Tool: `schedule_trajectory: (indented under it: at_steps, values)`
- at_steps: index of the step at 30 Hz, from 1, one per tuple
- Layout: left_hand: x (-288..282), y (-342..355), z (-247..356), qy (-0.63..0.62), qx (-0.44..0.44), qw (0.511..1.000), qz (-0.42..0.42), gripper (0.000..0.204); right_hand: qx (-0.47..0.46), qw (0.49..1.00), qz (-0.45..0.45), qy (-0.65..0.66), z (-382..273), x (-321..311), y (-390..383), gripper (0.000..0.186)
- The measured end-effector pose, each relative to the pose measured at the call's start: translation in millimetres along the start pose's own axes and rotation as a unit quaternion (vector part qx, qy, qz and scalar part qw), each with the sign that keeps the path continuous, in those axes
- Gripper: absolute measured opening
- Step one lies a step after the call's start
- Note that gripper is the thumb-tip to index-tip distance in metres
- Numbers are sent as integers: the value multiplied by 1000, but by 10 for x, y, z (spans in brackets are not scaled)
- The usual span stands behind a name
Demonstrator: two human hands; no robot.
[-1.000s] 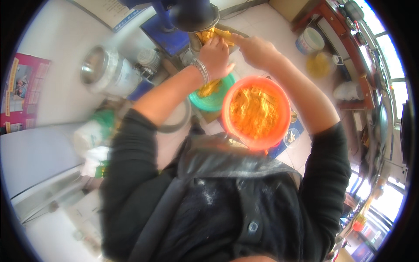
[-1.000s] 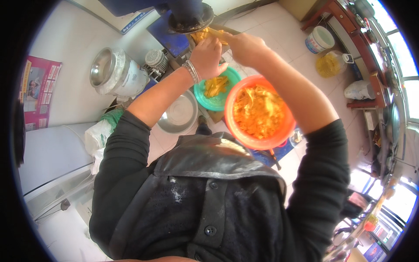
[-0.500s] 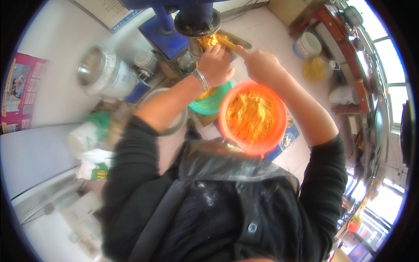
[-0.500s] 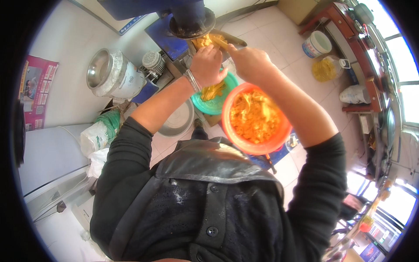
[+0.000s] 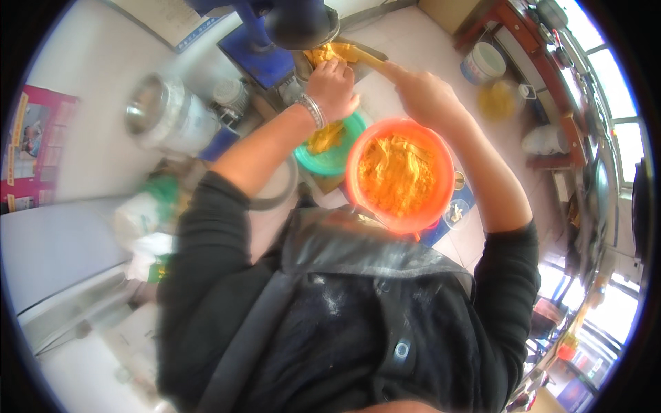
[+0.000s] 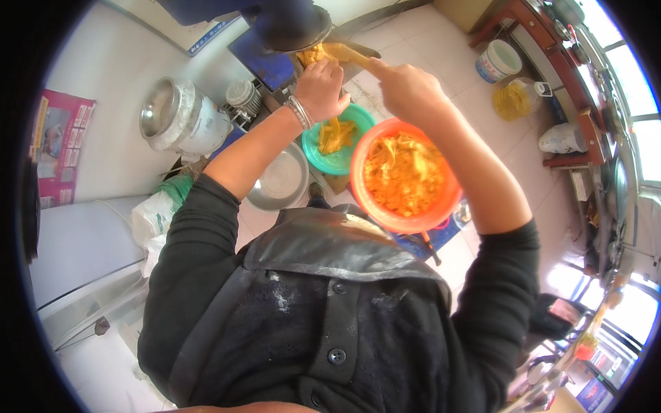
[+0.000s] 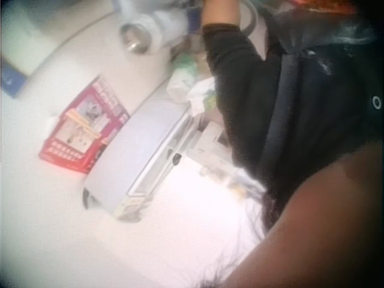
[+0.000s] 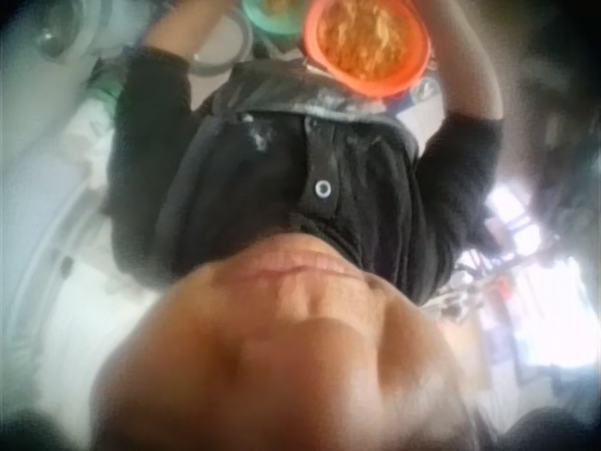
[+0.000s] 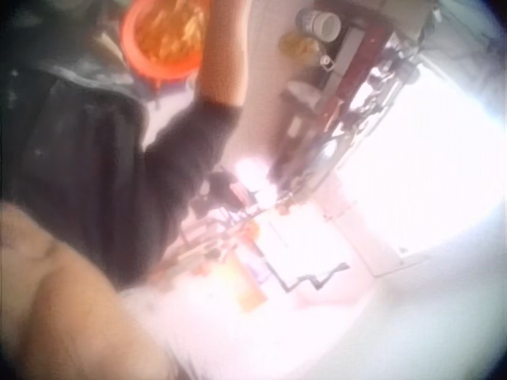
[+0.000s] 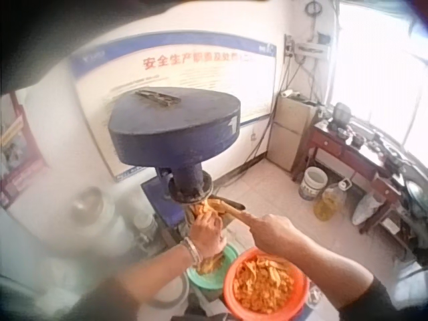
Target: The person operates a food extruder, feeding a yellow dough-like mixture into the machine using a wooden stick. The extruded strands fall into a green bowl, and the person occasionally transfers the mixture into a larger orange basin.
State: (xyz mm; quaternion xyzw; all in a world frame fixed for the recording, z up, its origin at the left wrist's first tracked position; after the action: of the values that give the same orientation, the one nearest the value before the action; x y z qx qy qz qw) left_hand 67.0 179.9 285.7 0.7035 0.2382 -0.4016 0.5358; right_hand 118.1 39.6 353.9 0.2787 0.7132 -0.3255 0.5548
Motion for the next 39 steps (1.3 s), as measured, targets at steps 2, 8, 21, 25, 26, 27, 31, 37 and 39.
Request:
schedule_trajectory:
  at_steps: [2,8,21,25,26,27,31,37,39]
  values:
    - [-25,5,16,28,6,999,18,42,36,999,-12,-16,92,42,22,50]
    - [6,22,-13,-28,-26,999,-24,42,-11,1000,-3,3,-86,294,432,48]
    - [8,8,12,-17,-15,1000,7,44,-65,997,-25,-29,-132,276,564,46]
    - [19,24,8,-22,-17,1000,-1,42,-101,995,-7,-12,-164,210,584,46]
    - [14,29,2,-20,-19,1000,2,42,-109,994,-3,-8,-193,202,582,46]
    - [6,35,10,-15,-12,1000,6,42,-108,994,-4,-36,-218,211,583,46]
    - [20,28,22,-18,2,1000,-18,41,-104,984,17,-142,-364,220,505,48]
    - [14,31,1,-9,7,1000,-9,44,-81,993,1,-83,-101,20,345,52]
    - [17,26,-4,0,5,1000,-1,44,-76,996,15,-42,-70,-1,395,52]
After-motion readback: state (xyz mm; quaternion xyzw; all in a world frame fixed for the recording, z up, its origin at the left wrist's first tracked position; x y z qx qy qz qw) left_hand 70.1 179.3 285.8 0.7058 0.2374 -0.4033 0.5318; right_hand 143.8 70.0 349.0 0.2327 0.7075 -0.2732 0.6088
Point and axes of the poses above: each hand's wrist, its own y-axis towards the middle knuckle, its own x-axis out of the palm, z = x × y, the point moved 7 cm from there along y, towards the middle knuckle, and after that the axes turned 7 degrees about x, right-handed, at the moved point
